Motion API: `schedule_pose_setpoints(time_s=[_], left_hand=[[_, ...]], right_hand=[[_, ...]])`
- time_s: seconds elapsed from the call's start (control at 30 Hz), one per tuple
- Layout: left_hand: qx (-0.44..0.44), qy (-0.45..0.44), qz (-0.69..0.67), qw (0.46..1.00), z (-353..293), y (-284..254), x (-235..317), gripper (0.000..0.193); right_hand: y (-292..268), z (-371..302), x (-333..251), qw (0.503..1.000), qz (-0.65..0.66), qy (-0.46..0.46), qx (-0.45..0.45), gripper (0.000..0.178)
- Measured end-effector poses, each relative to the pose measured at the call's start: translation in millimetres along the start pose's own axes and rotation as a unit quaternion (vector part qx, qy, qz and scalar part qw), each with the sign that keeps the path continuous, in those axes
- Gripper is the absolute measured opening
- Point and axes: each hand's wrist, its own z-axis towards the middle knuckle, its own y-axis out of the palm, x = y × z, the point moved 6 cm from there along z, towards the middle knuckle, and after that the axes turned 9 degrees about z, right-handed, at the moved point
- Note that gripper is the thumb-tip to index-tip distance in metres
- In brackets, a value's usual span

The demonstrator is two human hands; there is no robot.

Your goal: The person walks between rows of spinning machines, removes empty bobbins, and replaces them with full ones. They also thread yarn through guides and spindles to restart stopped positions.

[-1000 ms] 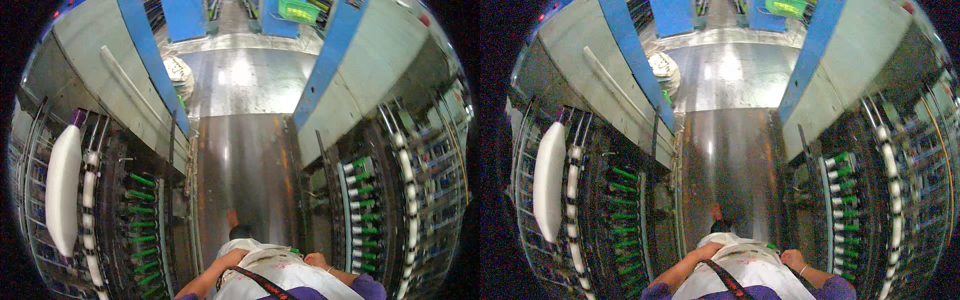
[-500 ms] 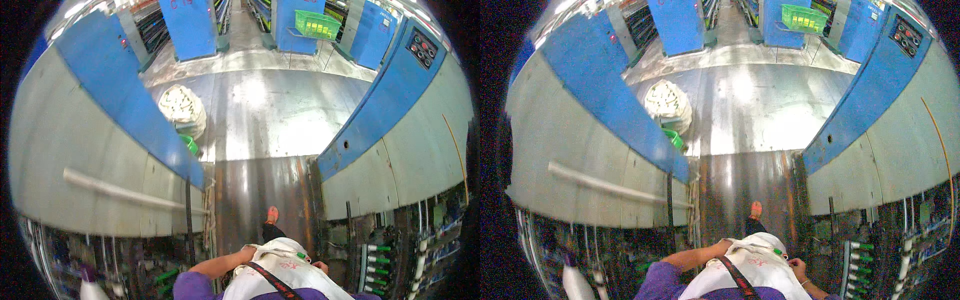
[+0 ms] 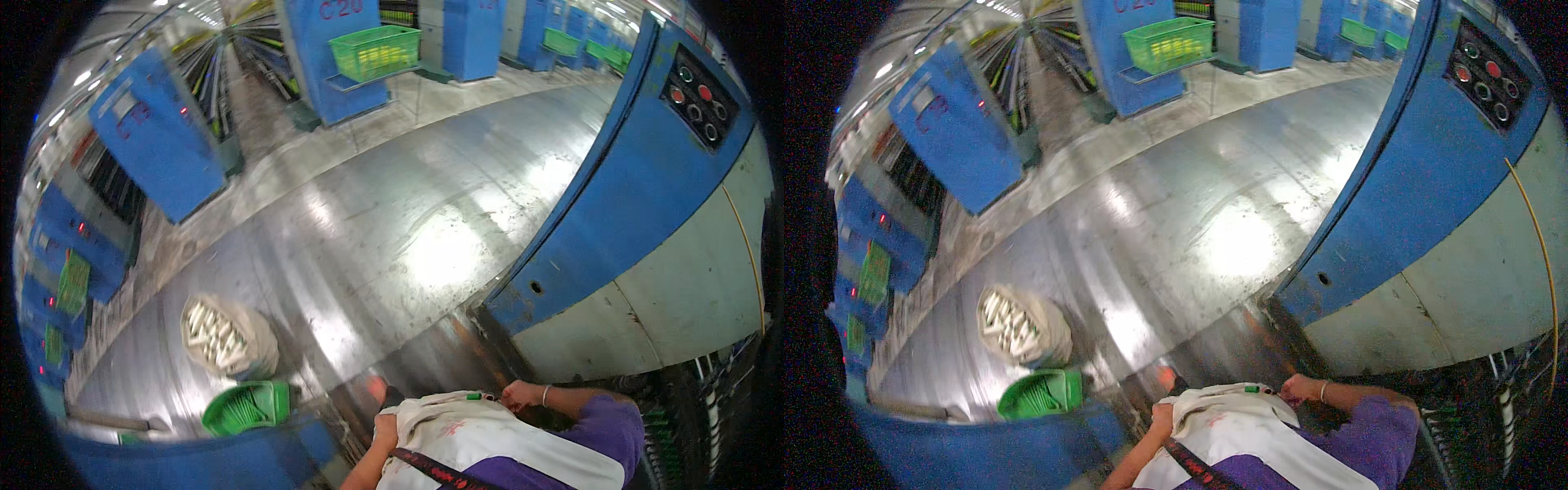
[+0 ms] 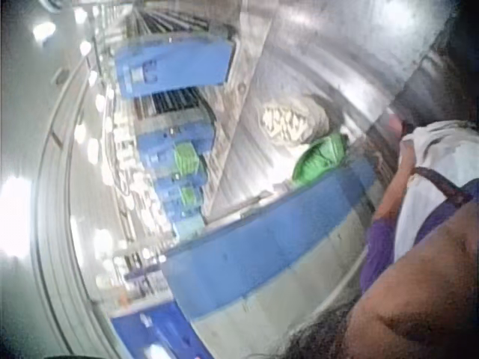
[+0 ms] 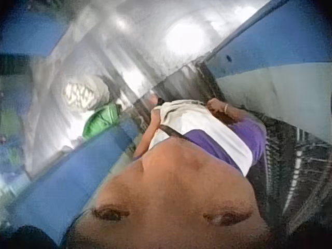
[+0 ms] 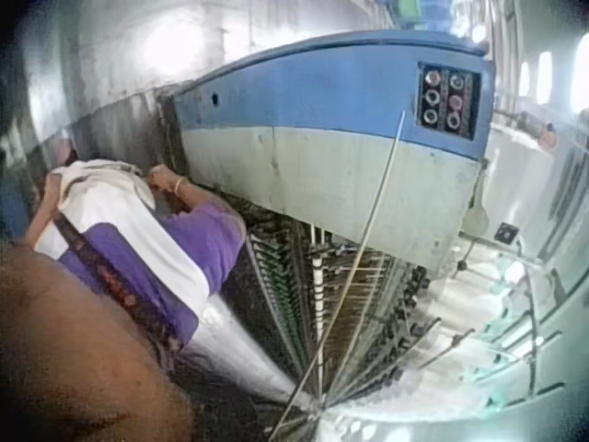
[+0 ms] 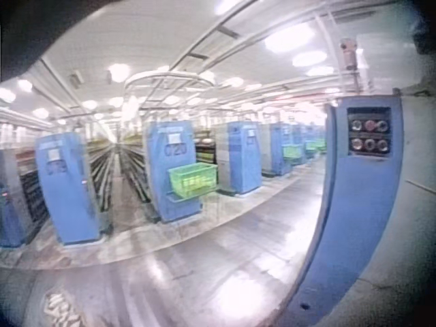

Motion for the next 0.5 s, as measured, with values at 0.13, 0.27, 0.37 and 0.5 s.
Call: schedule_pose_setpoints(time_s=[0.13, 0.27, 0.37, 0.5], left_hand=[[-0.037, 0.03, -0.04, 0.998, 100, -37, -120, 0.017], [-0.172, 0.031, -0.372, 0.912, 187, -118, -191, 0.036], [-0.244, 0.166, -0.395, 0.87, 247, -177, -202, 0.045], [-0.28, 0.32, -0.304, 0.853, 343, -201, -229, 0.046]], right_hand=[[6, 94, -105, 0.997, 0.011, -0.02, 0.072, 0.009], [19, 125, -184, 0.995, -0.021, -0.057, 0.079, 0.013], [20, 121, -207, 0.99, 0.135, -0.012, 0.045, 0.016], [13, 143, -231, 0.944, 0.327, -0.046, 0.013, 0.02]])
